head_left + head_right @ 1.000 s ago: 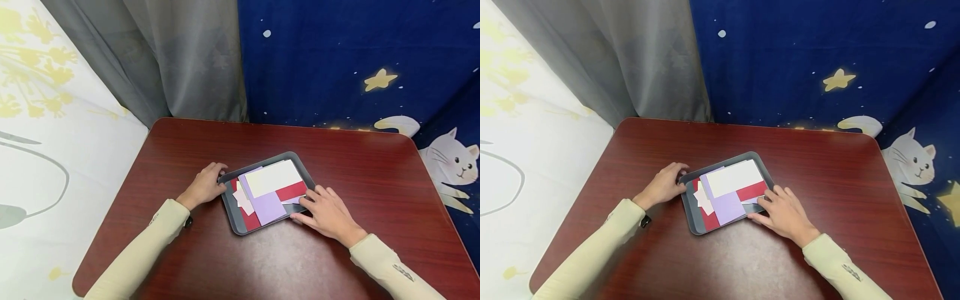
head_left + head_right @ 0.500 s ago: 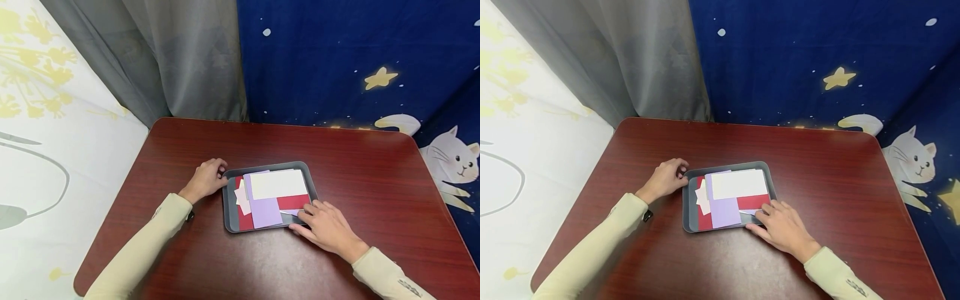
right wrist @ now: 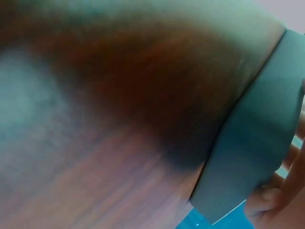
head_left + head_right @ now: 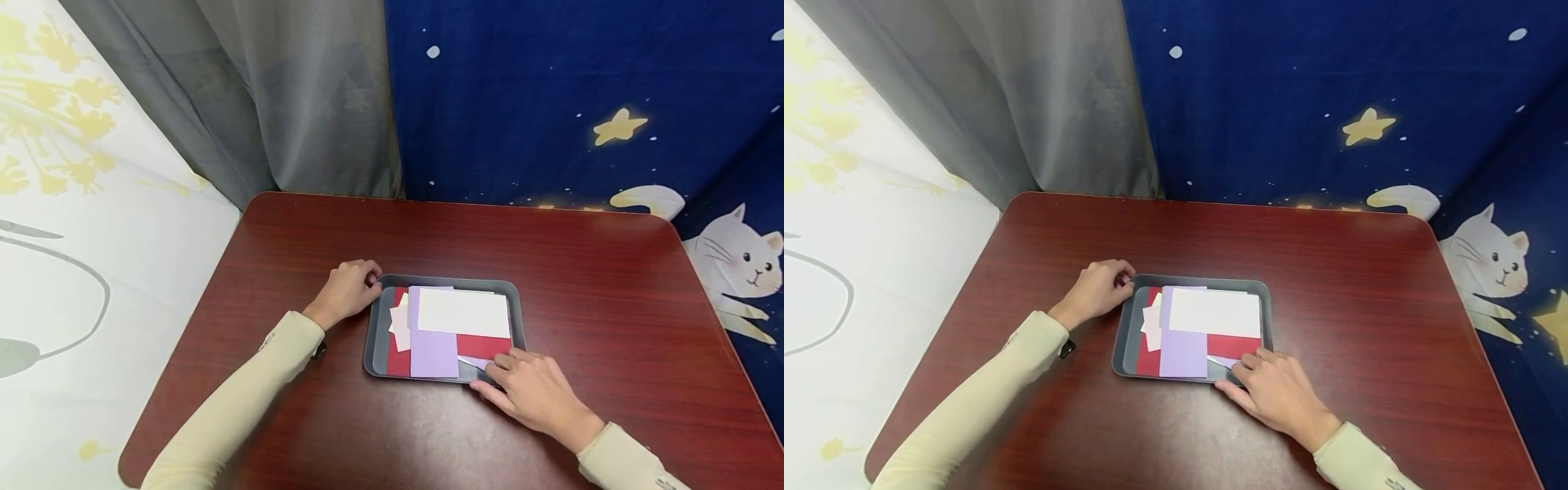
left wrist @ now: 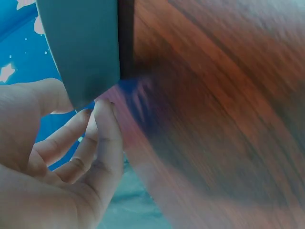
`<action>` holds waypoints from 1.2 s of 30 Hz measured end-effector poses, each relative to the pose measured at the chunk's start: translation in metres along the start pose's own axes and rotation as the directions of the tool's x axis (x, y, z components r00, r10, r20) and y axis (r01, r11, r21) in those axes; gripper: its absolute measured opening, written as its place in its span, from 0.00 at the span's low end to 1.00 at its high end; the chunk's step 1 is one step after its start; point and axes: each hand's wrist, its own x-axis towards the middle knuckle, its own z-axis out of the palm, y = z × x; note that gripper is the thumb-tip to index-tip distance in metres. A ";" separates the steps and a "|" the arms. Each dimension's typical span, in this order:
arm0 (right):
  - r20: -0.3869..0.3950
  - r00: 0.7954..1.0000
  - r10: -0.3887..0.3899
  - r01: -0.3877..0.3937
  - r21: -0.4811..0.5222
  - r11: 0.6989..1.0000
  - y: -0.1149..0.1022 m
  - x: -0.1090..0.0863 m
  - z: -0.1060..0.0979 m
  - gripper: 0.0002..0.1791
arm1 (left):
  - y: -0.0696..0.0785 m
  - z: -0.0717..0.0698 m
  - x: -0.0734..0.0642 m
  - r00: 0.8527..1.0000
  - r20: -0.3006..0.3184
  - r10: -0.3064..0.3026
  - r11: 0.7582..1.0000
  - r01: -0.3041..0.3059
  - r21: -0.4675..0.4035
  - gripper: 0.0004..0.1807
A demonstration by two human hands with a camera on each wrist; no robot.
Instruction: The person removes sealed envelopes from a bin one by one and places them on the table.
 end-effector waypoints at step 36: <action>0.390 0.919 -0.066 0.063 0.022 0.998 0.038 0.079 -0.027 0.32 | -0.007 0.046 -0.040 0.995 0.097 -0.008 0.993 0.019 -0.112 0.48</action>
